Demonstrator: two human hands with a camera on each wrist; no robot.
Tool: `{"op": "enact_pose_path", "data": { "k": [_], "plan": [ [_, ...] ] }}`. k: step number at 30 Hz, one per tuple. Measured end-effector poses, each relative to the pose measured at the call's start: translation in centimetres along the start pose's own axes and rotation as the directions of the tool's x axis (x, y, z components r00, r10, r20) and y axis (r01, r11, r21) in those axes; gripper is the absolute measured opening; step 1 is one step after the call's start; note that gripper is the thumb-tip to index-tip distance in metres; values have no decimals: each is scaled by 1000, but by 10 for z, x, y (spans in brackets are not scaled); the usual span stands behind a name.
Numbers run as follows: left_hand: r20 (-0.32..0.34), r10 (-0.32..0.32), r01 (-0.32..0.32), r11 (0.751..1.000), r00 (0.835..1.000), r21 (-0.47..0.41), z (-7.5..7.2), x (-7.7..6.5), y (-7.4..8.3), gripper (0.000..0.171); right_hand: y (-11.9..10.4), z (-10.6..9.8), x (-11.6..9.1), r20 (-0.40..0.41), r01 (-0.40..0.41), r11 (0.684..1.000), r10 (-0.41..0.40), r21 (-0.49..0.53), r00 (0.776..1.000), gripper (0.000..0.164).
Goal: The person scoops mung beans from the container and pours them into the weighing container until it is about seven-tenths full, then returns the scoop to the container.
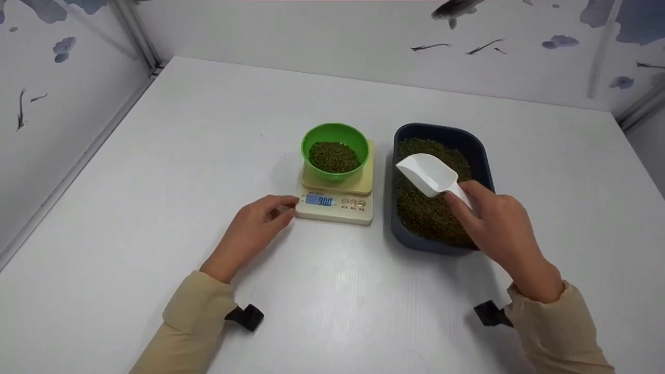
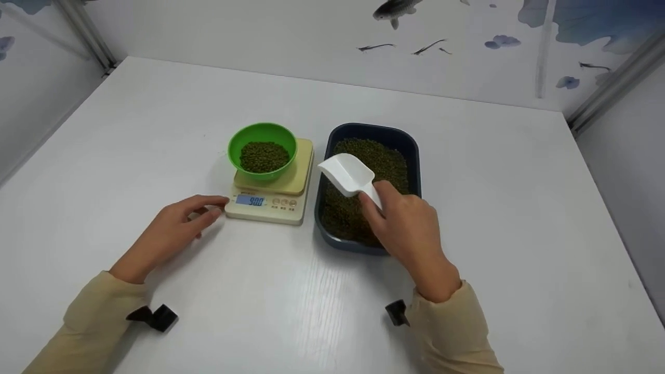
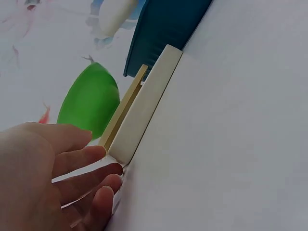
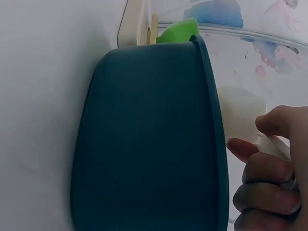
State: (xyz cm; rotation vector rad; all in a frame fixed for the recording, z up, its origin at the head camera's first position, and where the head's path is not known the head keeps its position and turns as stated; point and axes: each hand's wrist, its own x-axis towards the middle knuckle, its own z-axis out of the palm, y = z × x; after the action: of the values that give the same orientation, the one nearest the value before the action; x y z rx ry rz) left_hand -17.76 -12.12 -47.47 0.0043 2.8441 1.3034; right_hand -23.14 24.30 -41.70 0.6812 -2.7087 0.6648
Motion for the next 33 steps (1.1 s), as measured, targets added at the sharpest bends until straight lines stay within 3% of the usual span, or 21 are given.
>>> {"op": "enact_pose_path", "data": {
  "k": [4,8,13,18,23,28,33],
  "plan": [
    [-43,38,-38,999,998,19,3,1,-3,26,7,-1,0,24,-13,999,14,-33,1000,35],
    [-72,33,-31,999,997,18,7,0,-8,25,11,-1,5,69,-11,999,15,-54,997,38],
    [-70,-12,15,999,997,41,9,3,-10,29,13,-4,10,124,-6,998,13,-59,992,40],
    [-72,-101,102,995,992,22,3,22,-5,34,14,-6,16,130,-14,998,22,-63,991,41],
    [-6,-162,161,983,987,-85,1,39,1,37,20,-9,16,146,-70,994,82,-82,986,44],
    [33,-208,210,947,978,-242,1,47,-1,35,20,-12,16,175,-113,989,128,-92,976,46],
    [68,-209,220,936,976,-274,1,47,-3,39,19,-20,16,224,-154,980,179,-124,958,47]
  ]
}}
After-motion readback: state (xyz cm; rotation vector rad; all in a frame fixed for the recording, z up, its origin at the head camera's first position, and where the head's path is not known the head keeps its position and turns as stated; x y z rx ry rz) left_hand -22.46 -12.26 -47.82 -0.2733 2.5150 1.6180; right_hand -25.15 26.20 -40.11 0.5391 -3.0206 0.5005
